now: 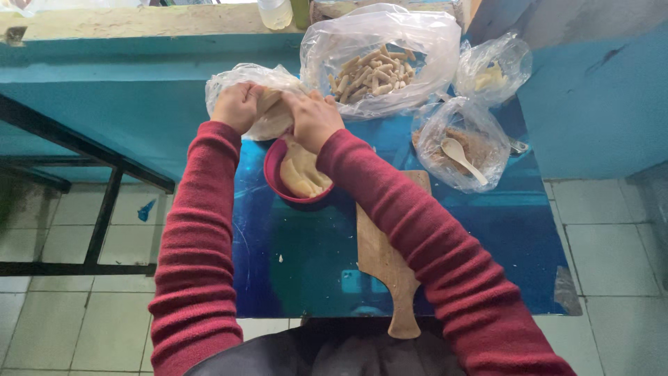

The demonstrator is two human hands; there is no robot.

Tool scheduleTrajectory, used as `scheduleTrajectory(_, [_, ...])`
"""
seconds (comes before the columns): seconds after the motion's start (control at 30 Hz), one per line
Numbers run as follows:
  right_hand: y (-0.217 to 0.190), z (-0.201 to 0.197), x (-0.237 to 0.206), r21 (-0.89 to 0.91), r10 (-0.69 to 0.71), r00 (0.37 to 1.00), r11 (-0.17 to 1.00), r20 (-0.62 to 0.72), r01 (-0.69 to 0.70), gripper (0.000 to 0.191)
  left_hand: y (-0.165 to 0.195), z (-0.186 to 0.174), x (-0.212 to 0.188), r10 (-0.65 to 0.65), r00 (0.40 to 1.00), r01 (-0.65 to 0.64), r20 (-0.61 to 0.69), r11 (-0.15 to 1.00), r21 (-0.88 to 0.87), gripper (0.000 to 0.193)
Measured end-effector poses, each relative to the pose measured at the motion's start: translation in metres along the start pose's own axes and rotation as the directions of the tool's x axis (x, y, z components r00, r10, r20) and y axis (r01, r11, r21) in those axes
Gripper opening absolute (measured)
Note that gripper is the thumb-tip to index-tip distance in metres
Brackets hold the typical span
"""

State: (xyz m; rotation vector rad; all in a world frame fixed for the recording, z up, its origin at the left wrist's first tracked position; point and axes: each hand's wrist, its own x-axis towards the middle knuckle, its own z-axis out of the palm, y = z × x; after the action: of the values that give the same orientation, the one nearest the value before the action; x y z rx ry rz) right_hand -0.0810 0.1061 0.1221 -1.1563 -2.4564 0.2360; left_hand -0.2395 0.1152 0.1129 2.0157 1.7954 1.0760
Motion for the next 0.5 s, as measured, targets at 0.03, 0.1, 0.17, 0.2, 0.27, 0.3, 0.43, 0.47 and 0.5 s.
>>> scheduleTrajectory(0.03, [0.001, -0.001, 0.002, 0.072, 0.038, 0.999, 0.997, -0.026, -0.036, 0.074, 0.0, 0.001, 0.0, -0.003, 1.0, 0.003, 0.009, 1.0, -0.024, 0.028])
scheduleTrajectory(0.1, [0.004, -0.002, 0.005, 0.09, 0.004, 0.998, 0.996, -0.061, 0.002, 0.076, 0.001, 0.002, -0.003, -0.007, 1.0, 0.008, 0.025, 0.997, -0.072, 0.029])
scheduleTrajectory(0.17, [0.007, -0.002, 0.006, 0.098, -0.003, 0.999, 0.995, -0.049, 0.007, 0.072, 0.002, 0.007, -0.004, 0.058, 0.998, -0.058, 0.031, 0.998, 0.002, 0.034])
scheduleTrajectory(0.2, [0.008, -0.001, 0.006, 0.098, 0.007, 1.0, 0.995, -0.021, -0.005, 0.067, 0.002, 0.009, -0.004, 0.09, 0.995, -0.092, 0.034, 0.995, 0.04, 0.039])
scheduleTrajectory(0.27, [0.01, 0.0, 0.005, 0.097, 0.044, 0.999, 0.994, 0.018, -0.045, 0.058, 0.002, 0.016, -0.003, -0.008, 0.999, -0.002, 0.048, 0.979, 0.205, 0.032])
scheduleTrajectory(0.3, [0.011, 0.0, 0.005, 0.095, 0.074, 0.997, 0.993, 0.025, -0.076, 0.054, 0.002, 0.02, -0.002, -0.056, 0.997, 0.039, 0.05, 0.957, 0.287, 0.029])
scheduleTrajectory(0.43, [0.013, -0.001, 0.005, 0.105, 0.089, 0.995, 0.991, -0.048, -0.083, 0.057, 0.001, 0.02, 0.004, -0.04, 0.998, 0.032, 0.057, 0.991, 0.13, 0.027])
scheduleTrajectory(0.47, [0.014, -0.001, 0.004, 0.13, 0.12, 0.993, 0.985, -0.02, -0.117, 0.056, 0.001, 0.016, 0.002, 0.045, 0.998, -0.04, 0.052, 0.995, -0.088, 0.026])
scheduleTrajectory(0.5, [0.014, 0.0, 0.004, 0.155, 0.151, 0.988, 0.976, 0.012, -0.151, 0.055, 0.001, 0.013, 0.0, 0.125, 0.992, -0.111, 0.03, 0.947, -0.302, 0.025])
